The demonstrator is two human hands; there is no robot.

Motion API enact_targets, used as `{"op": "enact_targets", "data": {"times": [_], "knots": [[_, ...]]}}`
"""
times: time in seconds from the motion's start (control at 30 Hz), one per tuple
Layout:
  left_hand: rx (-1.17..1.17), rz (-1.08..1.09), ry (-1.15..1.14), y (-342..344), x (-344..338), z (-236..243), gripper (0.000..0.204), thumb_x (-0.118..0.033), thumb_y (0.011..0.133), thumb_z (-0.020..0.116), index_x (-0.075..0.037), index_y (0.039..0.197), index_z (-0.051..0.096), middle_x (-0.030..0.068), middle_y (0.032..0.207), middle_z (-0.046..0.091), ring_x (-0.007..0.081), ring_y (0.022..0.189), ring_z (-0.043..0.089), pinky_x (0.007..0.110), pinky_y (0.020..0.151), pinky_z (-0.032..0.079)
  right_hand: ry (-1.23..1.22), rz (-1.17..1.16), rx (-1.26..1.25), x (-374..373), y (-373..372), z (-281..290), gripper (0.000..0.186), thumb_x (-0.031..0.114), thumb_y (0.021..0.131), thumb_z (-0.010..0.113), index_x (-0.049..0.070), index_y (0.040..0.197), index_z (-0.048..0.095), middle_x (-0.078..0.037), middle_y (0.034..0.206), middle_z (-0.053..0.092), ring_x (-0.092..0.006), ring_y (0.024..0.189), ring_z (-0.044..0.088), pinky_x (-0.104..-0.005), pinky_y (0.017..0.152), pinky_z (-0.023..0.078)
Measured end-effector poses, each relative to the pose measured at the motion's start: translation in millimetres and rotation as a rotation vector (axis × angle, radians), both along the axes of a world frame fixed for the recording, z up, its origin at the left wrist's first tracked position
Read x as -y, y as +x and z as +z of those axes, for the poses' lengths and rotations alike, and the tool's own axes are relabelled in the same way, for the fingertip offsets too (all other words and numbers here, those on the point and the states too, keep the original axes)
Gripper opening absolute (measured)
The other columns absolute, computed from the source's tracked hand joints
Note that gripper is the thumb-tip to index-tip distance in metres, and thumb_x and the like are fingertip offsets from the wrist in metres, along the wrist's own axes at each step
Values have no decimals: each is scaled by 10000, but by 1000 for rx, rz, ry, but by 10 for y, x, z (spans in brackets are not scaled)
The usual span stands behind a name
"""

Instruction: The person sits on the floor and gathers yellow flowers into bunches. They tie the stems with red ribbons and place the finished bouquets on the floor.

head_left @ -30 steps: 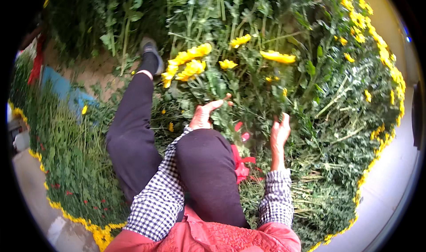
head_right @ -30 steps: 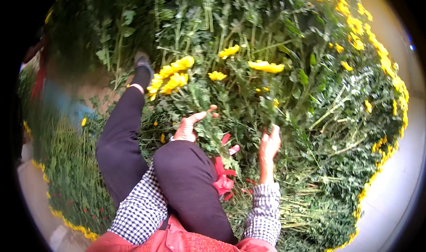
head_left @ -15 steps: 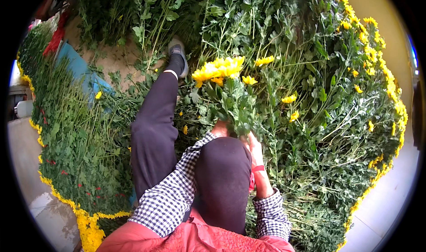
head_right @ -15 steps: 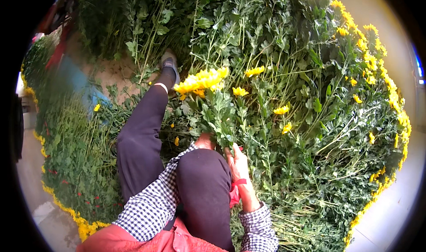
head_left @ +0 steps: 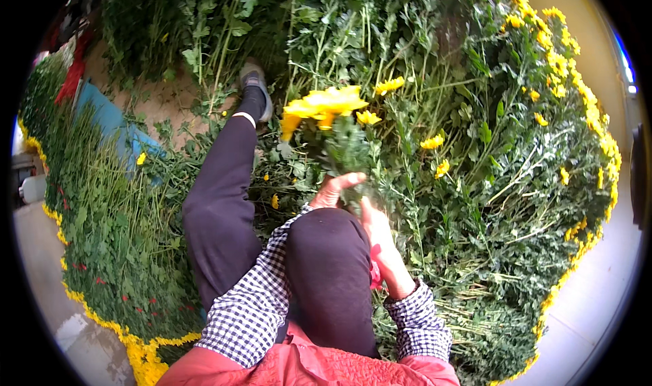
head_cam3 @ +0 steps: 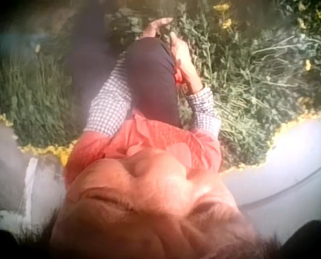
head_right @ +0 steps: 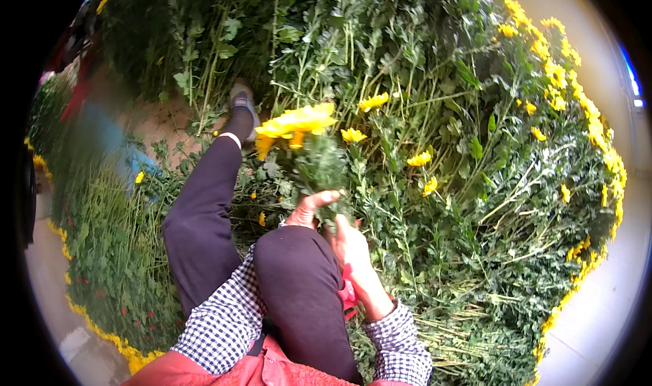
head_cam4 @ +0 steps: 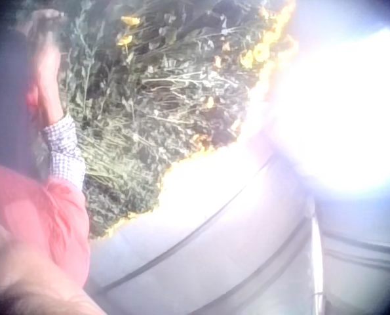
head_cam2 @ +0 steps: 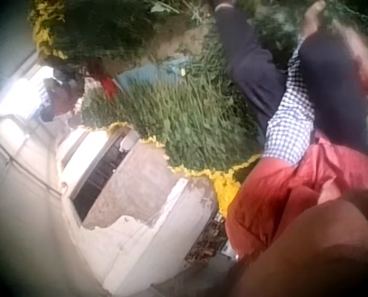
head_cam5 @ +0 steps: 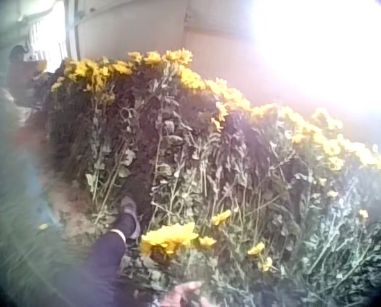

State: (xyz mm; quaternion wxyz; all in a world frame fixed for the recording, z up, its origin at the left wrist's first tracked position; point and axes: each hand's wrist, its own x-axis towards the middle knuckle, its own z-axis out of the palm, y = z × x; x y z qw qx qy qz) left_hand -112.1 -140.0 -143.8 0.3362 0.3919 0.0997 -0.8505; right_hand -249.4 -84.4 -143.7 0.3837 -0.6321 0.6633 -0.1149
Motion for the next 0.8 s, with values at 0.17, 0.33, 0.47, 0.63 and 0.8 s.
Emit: {"op": "enact_targets", "data": {"times": [0.17, 0.33, 0.47, 0.63, 0.8], "knots": [[-90, 164, 161, 187, -141, -232, 334, -273, 759, 727, -109, 1041, 655, 111, 1012, 693, 200, 868, 656, 363, 792, 527, -406, -41, -304, 400, -229, -98, 237, 347, 884, 625, 121, 954, 617, -91, 801, 615, -276, 772, 609, -378, 668, 506], [-139, 56, 217, 169, -83, -299, 381, -263, 719, 709, -86, 1054, 665, 115, 1039, 692, 274, 918, 655, 432, 859, 531, -220, -1, -629, 305, -843, -1119, 362, 387, 756, 744, 88, 922, 625, -103, 958, 580, -301, 894, 556, -415, 741, 497], [-189, 44, 242, 209, -47, -283, 377, -257, 731, 700, -87, 1064, 660, 118, 1045, 690, 270, 921, 654, 427, 859, 531, -398, -132, -389, 291, -801, -1096, 190, 199, 821, 663, 67, 946, 610, -117, 929, 610, -309, 887, 564, -434, 779, 460], [-232, 30, 200, 296, -45, -89, 372, -249, 745, 690, -88, 1078, 655, 121, 1053, 688, 264, 926, 653, 420, 860, 531, -431, -309, -90, 221, -560, -308, 244, 103, 897, 595, 102, 1140, 621, -124, 1004, 663, -283, 936, 620, -381, 829, 480], [-90, 55, -151, 144, -297, -264, 334, -206, 786, 655, -96, 1101, 652, 125, 1043, 695, 268, 914, 667, 400, 862, 539, -132, -383, 173, 223, -264, 39, 287, 165, 892, 654, 70, 1160, 612, -138, 1003, 674, -249, 845, 658, -349, 758, 515]]}}
